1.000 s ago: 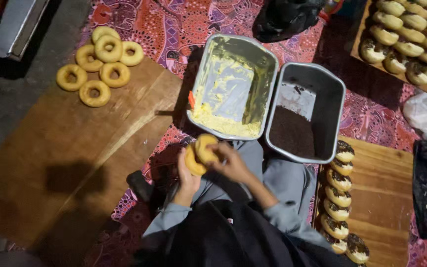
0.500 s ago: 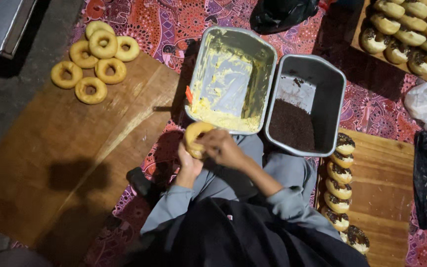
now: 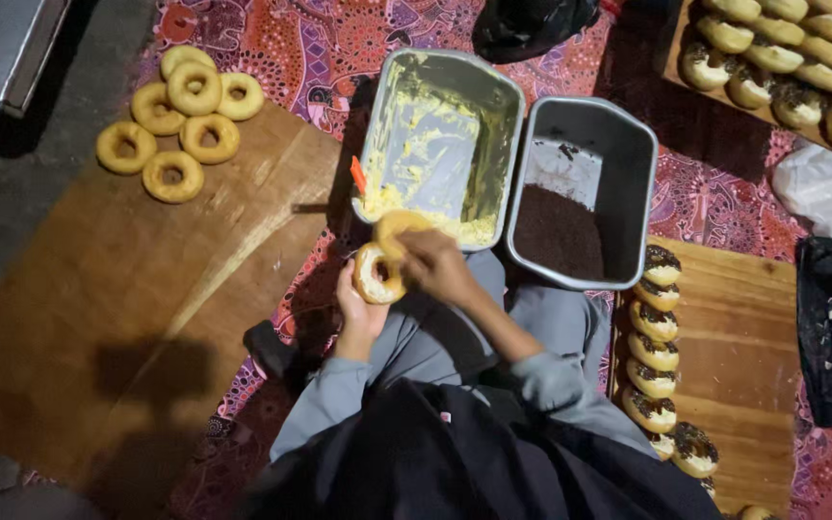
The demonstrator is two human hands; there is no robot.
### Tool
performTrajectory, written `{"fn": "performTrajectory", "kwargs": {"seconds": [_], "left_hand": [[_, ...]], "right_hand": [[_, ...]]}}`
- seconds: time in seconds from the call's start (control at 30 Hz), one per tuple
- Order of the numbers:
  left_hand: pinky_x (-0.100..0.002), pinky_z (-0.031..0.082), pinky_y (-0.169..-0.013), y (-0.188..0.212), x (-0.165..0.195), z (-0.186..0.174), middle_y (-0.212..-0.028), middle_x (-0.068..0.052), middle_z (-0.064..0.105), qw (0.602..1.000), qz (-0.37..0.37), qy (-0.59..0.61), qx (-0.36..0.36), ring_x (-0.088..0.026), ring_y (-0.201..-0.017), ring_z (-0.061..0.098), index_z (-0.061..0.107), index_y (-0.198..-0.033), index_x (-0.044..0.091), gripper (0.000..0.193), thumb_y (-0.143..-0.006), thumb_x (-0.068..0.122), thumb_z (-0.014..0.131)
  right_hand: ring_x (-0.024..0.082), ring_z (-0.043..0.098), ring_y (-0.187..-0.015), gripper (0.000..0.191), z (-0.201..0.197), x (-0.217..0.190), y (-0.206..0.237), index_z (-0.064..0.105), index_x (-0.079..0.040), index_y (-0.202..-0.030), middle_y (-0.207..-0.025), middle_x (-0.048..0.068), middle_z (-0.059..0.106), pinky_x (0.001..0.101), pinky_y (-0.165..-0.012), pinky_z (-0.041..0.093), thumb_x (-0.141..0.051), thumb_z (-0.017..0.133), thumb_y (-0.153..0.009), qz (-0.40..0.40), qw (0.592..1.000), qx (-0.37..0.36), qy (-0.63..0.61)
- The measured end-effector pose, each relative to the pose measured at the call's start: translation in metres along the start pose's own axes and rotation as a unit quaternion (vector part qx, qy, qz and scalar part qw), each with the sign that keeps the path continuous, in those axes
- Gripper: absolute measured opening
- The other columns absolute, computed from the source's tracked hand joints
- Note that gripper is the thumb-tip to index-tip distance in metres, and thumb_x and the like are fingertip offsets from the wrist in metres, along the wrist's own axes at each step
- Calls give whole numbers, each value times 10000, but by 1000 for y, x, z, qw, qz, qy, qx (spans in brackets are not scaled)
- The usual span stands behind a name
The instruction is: The person repeatedly picks up plain donuts, dips them into a yellow spread, then into a dark crumb topping, and places them on a wooden board. The process is repeated for multiple donuts throughout the clip.
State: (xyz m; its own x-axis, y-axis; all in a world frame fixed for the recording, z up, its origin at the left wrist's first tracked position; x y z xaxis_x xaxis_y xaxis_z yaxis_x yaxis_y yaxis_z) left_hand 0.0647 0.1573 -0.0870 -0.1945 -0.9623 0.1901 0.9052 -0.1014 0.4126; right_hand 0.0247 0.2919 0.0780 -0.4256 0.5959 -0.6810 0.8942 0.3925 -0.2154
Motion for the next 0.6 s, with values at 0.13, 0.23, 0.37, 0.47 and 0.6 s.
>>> {"fn": "performTrajectory", "kwargs": {"seconds": [0.13, 0.23, 0.37, 0.47, 0.6], "left_hand": [[-603, 478, -1023, 26, -9, 18, -1311, -101, 640, 996, -59, -50, 35, -330, -1245, 589, 583, -1326, 109, 556, -979, 516, 431], [-632, 460, -1003, 40, -12, 37, -1340, -79, 626, 994, -77, -60, 55, -327, -1256, 580, 543, -1361, 150, 586, -957, 549, 398], [-575, 481, -1053, 51, -8, 67, -1400, -137, 620, 994, -80, -65, -32, -342, -1289, 584, 538, -1432, 98, 643, -1002, 553, 391], [-624, 491, -989, 58, -14, 66, -1341, -143, 622, 986, -130, -106, -22, -359, -1230, 597, 545, -1383, 97, 647, -993, 575, 348], [-543, 461, -1047, 65, -47, 80, -1375, -130, 617, 975, -175, -122, -57, -323, -1259, 594, 565, -1390, 93, 601, -1029, 523, 350]], "right_hand": [[342, 674, -1033, 373, -18, 59, -29, 740, -136, -1267, -1118, 143, 722, 441, -930, 524, -173, 760, -896, 143, 984, -19, 101], [316, 679, -1050, 386, -20, 39, -16, 706, -108, -1281, -1152, 135, 704, 408, -948, 533, -145, 738, -899, 105, 994, -3, -31], [329, 649, -1074, 496, -20, -53, 48, 696, -62, -1304, -1065, 133, 687, 461, -1040, 451, -114, 792, -820, -137, 982, -111, -70], [282, 656, -1084, 494, -70, -51, 57, 702, -112, -1281, -1098, 94, 725, 402, -1020, 482, -111, 810, -799, -45, 999, -29, -10], [320, 600, -1096, 585, -105, -70, 84, 632, -78, -1345, -1125, 110, 677, 429, -999, 457, -120, 829, -795, -48, 998, 39, -13]]}}
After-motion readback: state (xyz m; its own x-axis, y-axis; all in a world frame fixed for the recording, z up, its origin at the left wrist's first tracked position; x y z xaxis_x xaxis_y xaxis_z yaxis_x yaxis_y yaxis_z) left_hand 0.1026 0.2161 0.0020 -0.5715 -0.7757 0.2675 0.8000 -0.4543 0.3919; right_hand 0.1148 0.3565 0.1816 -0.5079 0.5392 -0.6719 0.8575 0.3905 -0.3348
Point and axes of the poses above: each hand's wrist, its own y-axis away from the middle knuckle, its own z-axis out of the palm, x = y × z, the point moved 9 cm from there along -y, towards the middle knuckle
